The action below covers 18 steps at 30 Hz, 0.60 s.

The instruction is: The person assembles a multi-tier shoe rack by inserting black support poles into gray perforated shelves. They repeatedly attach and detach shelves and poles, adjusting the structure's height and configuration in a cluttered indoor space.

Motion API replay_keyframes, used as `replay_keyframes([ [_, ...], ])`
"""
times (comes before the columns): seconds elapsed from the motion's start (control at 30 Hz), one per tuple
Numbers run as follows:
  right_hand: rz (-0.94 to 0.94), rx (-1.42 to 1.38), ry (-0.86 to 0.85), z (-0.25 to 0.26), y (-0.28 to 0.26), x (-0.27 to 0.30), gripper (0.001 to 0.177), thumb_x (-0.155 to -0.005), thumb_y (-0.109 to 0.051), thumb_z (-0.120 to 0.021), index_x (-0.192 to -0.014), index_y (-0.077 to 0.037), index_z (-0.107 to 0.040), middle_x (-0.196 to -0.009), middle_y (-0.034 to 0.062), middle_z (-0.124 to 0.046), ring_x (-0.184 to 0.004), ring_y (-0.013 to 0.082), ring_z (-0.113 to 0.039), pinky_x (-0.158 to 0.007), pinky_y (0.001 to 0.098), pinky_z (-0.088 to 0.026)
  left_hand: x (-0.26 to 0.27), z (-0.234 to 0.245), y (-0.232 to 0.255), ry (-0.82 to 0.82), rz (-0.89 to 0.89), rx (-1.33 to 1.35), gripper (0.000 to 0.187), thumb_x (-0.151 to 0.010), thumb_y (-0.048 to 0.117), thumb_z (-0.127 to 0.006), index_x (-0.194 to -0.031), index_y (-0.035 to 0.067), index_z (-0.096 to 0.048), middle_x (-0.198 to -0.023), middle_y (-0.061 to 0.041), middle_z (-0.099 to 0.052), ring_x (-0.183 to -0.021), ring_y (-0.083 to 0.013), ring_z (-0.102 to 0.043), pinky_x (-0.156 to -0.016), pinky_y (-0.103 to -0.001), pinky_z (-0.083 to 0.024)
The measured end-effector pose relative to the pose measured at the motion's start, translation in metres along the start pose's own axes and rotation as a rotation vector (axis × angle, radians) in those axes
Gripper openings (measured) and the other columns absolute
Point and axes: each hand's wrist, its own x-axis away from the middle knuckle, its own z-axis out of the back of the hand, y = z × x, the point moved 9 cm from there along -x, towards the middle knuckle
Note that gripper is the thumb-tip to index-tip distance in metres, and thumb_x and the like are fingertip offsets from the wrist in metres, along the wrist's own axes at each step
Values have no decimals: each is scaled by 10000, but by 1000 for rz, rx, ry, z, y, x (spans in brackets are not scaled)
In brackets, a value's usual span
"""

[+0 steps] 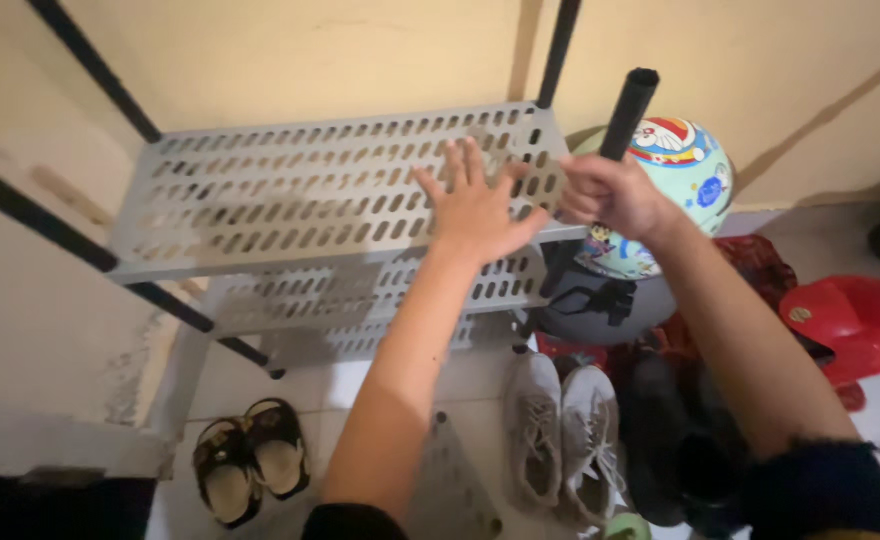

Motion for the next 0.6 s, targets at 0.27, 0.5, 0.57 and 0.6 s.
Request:
replay_keyframes([
  [0.27, -34, 78, -157, -7, -14, -3, 271, -1015, -218, -599, -781, -111, -512, -561, -28, -402, -526, 133, -431, -543, 296, -377, 1, -1, 2, -14, -11, -9, 809, -835, 755, -505, -1513, 320, -428, -1645, -307, -105, -1528, -513, 9, -1075, -838, 52],
  [0.5, 619, 689, 893, -35, -27, 51, 333, -1077, -317, -731, -939, -87, -534, -793, -18, -511, -689, 88, -482, -598, 258, -408, 3, 4, -1, 14, 33, -1, 817, -832, 761, -513, -1506, 304, -439, -1670, -263, -98, -1540, -484, 5, -1096, -824, 51],
  [0.57, 573, 598, 956, -28, -24, 45, 441, -1086, -357, -720, -834, -82, -485, -709, -19, -461, -615, 93, -451, -544, 267, -370, 4, 2, -3, -16, 42, 7, 802, -815, 746, -529, -1492, 320, -467, -1677, -261, -97, -1555, -473, 11, -1103, -815, 49],
  [0.6, 460, 429, 983, -14, -19, 38, 498, -1065, -375, -706, -749, -88, -450, -617, -21, -442, -522, 100, -435, -484, 278, -337, 4, 2, -3, -11, 43, 1, 807, -816, 746, -526, -1496, 318, -460, -1671, -264, -96, -1548, -475, 12, -1099, -815, 53],
])
